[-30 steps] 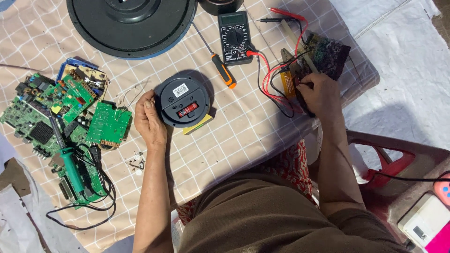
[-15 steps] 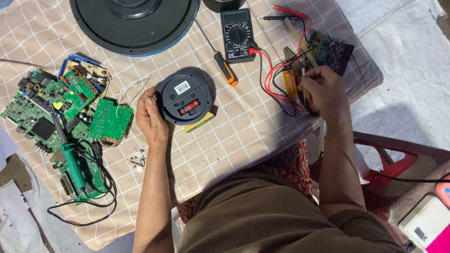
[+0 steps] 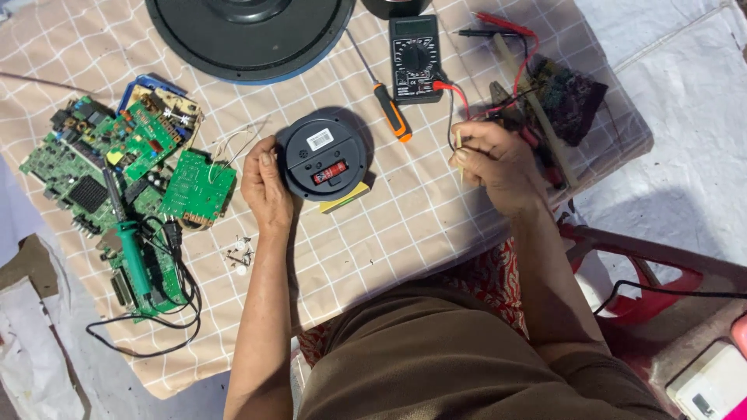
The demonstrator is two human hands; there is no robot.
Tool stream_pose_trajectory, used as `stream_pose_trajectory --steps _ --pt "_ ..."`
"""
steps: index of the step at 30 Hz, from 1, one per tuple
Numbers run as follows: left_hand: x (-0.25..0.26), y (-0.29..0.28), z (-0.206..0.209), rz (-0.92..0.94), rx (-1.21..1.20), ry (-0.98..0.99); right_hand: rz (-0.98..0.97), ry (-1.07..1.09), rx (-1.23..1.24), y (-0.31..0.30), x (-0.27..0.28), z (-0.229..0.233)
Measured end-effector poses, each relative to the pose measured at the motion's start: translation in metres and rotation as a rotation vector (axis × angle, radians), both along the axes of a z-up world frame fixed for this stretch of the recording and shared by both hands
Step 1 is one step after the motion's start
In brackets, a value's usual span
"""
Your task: The person works on a small electronic component at a table, using a screwdriver to manipulate a screw and a lighter to heat the component. They also use tweezers to adjust the item and handle a multimeter and circuit boards nearby.
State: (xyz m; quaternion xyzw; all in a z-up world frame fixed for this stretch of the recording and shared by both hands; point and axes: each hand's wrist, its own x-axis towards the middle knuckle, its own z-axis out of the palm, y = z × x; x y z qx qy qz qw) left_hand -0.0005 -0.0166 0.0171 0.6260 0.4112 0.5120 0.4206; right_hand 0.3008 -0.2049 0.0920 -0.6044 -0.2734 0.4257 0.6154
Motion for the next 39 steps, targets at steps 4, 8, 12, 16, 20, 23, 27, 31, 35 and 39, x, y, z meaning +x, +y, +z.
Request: stream_pose_trajectory --steps 4,8,12,16,20,23,27,31,35,39 --pt "0.0 0.0 0.001 0.018 0.01 0.006 0.129 -0.002 -0.004 0.001 -0.003 -0.01" --pt "0.003 -0.003 0.008 0.014 0.006 -0.045 0.171 -0.008 -0.012 0.002 -0.008 -0.013" --pt "0.004 -0.004 0.009 0.023 0.012 -0.083 0.164 -0.044 0.007 0.002 -0.013 -0.027" --pt "0.002 -0.003 -0.003 0.068 0.013 -0.109 0.185 -0.05 0.042 0.002 -0.029 -0.025" --pt "0.001 -0.002 -0.006 0.144 0.151 -0.175 0.207 0.318 0.074 -0.001 -0.057 -0.026" --pt "-0.012 -0.014 0.023 0.167 0.305 -0.103 0.244 0.404 0.09 -0.005 -0.076 -0.034" --pt "-0.006 -0.055 0.082 0.074 0.328 -0.011 0.352 0.526 0.086 -0.008 -0.092 -0.038" --pt "0.012 -0.104 0.112 -0.19 0.043 0.066 0.406 0.616 0.112 -0.007 -0.099 -0.029" --pt "0.023 -0.128 0.095 -0.346 -0.211 -0.076 0.442 0.664 0.132 -0.009 -0.1 -0.019" --pt "0.029 -0.13 0.096 -0.403 -0.392 -0.191 0.498 0.714 0.144 -0.011 -0.099 -0.019"
